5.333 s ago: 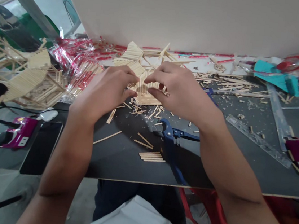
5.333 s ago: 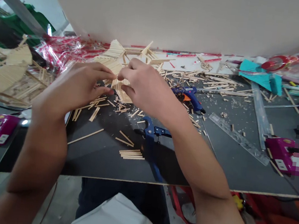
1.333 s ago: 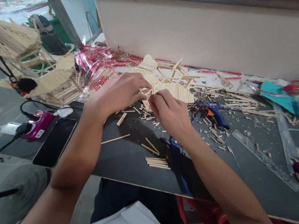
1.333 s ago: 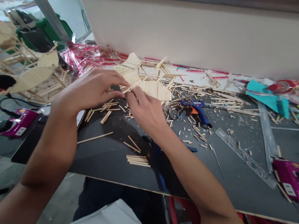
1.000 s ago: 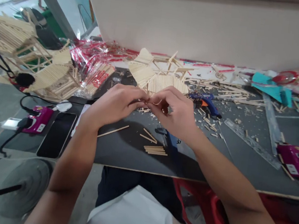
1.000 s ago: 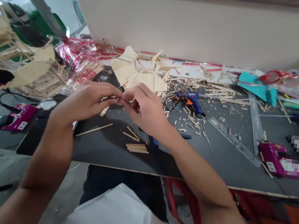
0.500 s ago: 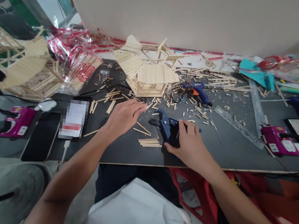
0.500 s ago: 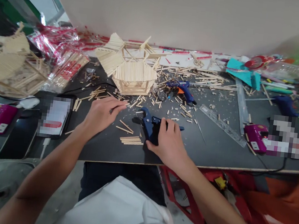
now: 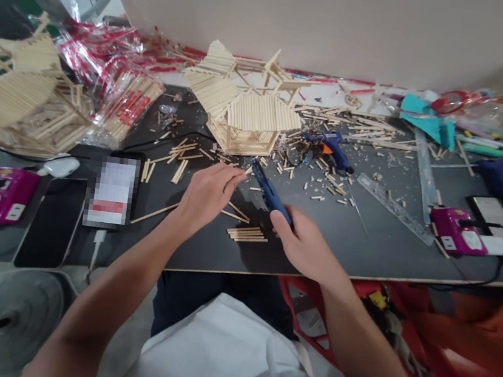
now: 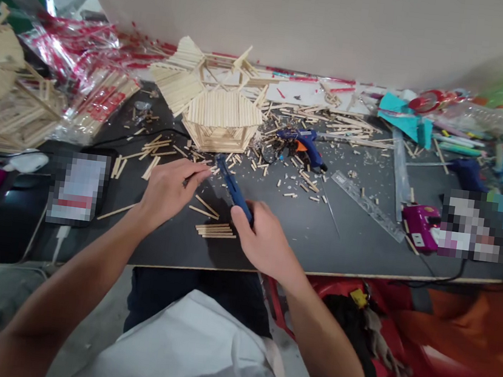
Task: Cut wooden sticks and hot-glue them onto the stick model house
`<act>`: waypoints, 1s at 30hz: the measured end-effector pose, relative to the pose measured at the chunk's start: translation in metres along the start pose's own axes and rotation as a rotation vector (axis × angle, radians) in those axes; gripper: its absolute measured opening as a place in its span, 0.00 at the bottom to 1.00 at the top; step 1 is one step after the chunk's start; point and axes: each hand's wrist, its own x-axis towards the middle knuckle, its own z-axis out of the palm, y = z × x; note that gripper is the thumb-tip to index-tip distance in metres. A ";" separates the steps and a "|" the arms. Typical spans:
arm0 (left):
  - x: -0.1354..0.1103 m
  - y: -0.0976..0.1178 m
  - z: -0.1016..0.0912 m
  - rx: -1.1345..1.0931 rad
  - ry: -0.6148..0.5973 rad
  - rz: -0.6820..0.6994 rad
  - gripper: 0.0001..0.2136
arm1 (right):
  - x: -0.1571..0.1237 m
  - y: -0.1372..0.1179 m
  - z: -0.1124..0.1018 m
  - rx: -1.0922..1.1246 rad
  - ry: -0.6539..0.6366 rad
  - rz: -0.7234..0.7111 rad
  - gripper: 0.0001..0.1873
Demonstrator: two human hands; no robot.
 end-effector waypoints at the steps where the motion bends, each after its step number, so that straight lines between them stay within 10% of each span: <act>1: 0.000 0.000 0.000 -0.001 0.002 0.002 0.12 | 0.000 -0.002 0.002 0.022 -0.014 -0.016 0.22; 30: -0.001 -0.005 0.001 -0.022 -0.124 0.003 0.14 | 0.006 -0.007 0.015 0.026 0.015 -0.072 0.21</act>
